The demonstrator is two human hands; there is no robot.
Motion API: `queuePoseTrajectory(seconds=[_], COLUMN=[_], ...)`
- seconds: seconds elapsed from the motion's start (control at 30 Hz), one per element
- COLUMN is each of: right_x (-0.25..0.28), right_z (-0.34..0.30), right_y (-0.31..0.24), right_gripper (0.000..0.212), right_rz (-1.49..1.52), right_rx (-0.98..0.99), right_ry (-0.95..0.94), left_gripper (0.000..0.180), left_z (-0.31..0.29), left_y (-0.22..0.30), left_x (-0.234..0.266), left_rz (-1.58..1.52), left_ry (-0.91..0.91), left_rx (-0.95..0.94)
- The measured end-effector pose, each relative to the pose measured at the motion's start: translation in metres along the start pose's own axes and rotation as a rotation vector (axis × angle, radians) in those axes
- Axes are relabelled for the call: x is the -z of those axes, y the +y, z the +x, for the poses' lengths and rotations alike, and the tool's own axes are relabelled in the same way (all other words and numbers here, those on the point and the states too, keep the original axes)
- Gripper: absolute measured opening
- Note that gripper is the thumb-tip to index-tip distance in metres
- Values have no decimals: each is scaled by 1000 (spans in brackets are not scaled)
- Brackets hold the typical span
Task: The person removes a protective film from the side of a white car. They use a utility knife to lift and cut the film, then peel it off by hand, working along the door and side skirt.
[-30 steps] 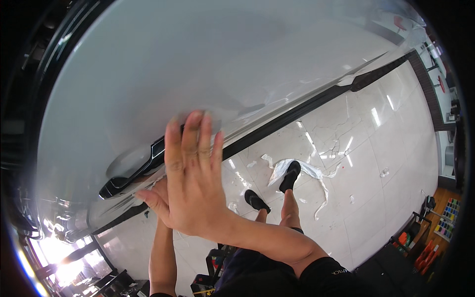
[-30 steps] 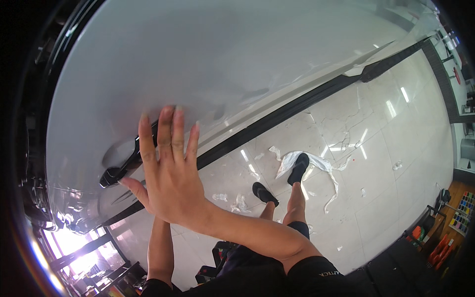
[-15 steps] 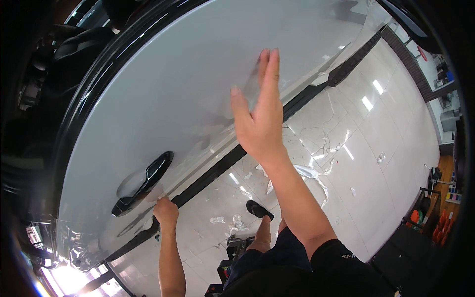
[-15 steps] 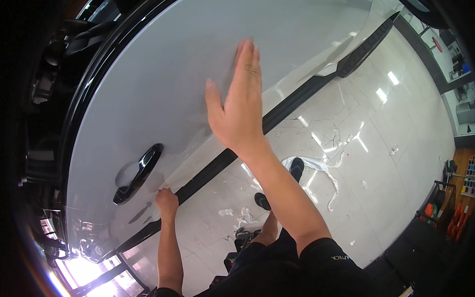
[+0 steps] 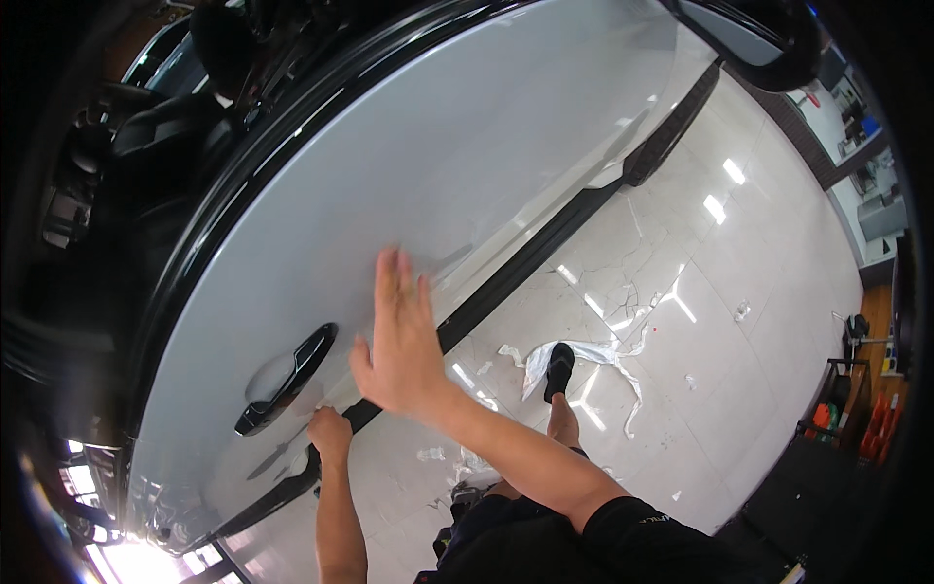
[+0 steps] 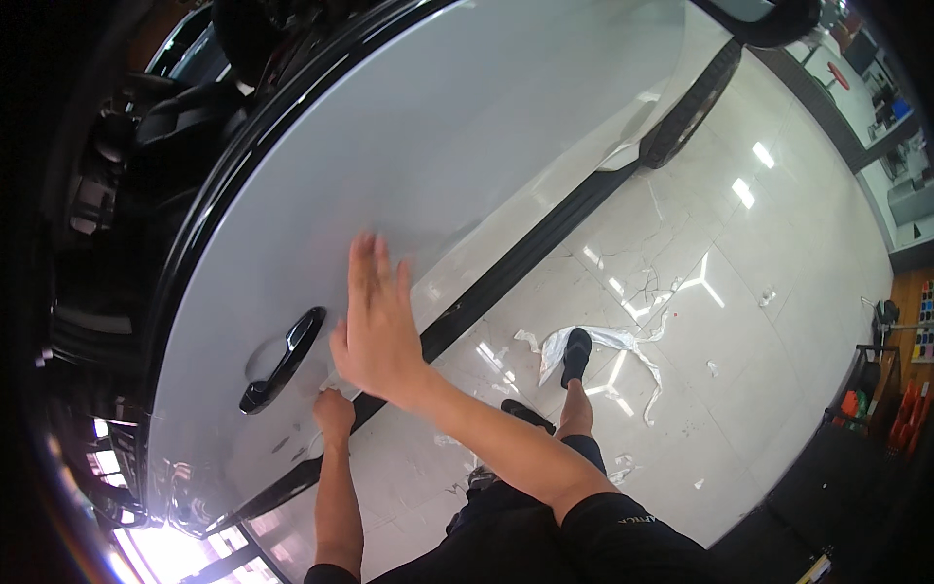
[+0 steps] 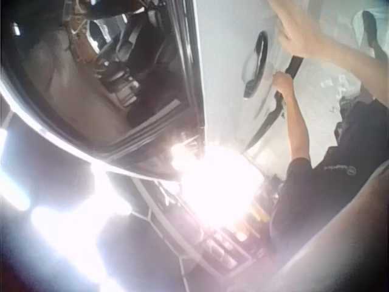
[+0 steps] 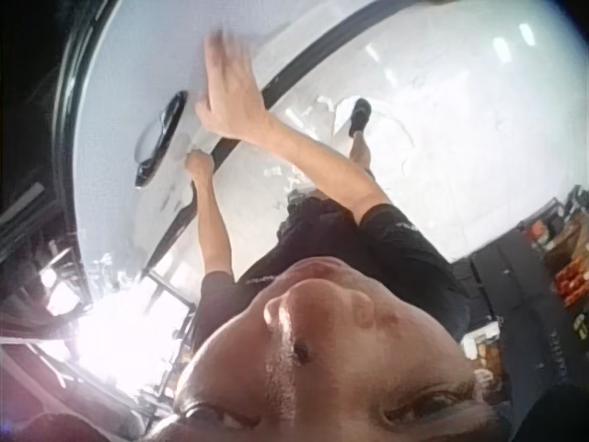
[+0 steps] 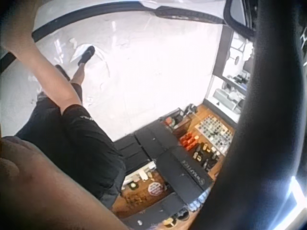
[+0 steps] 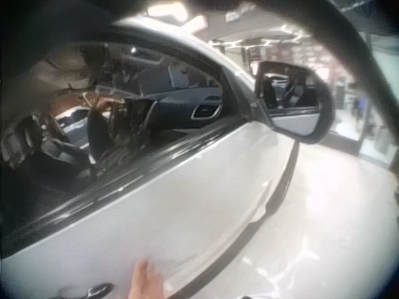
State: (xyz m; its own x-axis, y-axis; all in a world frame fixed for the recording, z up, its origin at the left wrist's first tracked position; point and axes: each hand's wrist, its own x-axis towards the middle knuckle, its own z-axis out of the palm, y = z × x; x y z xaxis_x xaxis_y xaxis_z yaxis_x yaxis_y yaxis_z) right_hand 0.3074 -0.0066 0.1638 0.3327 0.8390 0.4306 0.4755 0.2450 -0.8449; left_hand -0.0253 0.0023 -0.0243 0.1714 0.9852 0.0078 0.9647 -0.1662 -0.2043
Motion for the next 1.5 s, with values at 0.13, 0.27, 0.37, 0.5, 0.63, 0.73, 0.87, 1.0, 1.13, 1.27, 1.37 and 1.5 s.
queuePoseTrajectory(seconds=[0.13, 0.27, 0.37, 0.5, 0.63, 0.73, 0.87, 1.0, 1.13, 1.27, 1.37, 1.5], right_x=[-2, -1, -1, -3, 2, -2, -32, -78, -94, -92, -83, -51], right_z=[-74, -153, -174, -128, -55, -13, 9, 3, -6, -16, -25, -47], right_y=[-5, -12, -11, 5, 3, -10, -24, -41, -57, -73, -77, -65], right_gripper=[87, 79, 76, 77, 80, 85, 92, 99, 102, 102, 100, 92], right_rz=[132, 184, 222, 17, -133, -80, -117, -175, -202, -173, -108, -2], right_rx=[38, -146, -250, -61, 58, 25, -34, -75, -111, -132, -93, 20], right_ry=[-307, -529, -522, -283, -118, 24, 117, 151, 130, 29, -30, -194], left_gripper=[10, 9, 9, 13, 15, 12, 11, 13, 13, 14, 15, 16], left_z=[2, 2, 1, -4, -2, -1, 0, 3, 7, 10, 10, 10], left_y=[-3, 0, 3, 1, 4, 6, 8, 8, 10, 9, 4, -1], left_x=[-5, -6, -5, -1, 5, 7, 9, 11, 14, 12, 8, 4], left_rz=[23, -18, 43, 22, -71, -80, -96, -57, -43, -78, -90, -71], left_ry=[-15, 55, 39, -72, -91, -39, -46, -99, -117, -181, -217, -176], left_rx=[-75, -40, -45, 21, 77, 89, 86, 96, 72, 34, 33, 33])
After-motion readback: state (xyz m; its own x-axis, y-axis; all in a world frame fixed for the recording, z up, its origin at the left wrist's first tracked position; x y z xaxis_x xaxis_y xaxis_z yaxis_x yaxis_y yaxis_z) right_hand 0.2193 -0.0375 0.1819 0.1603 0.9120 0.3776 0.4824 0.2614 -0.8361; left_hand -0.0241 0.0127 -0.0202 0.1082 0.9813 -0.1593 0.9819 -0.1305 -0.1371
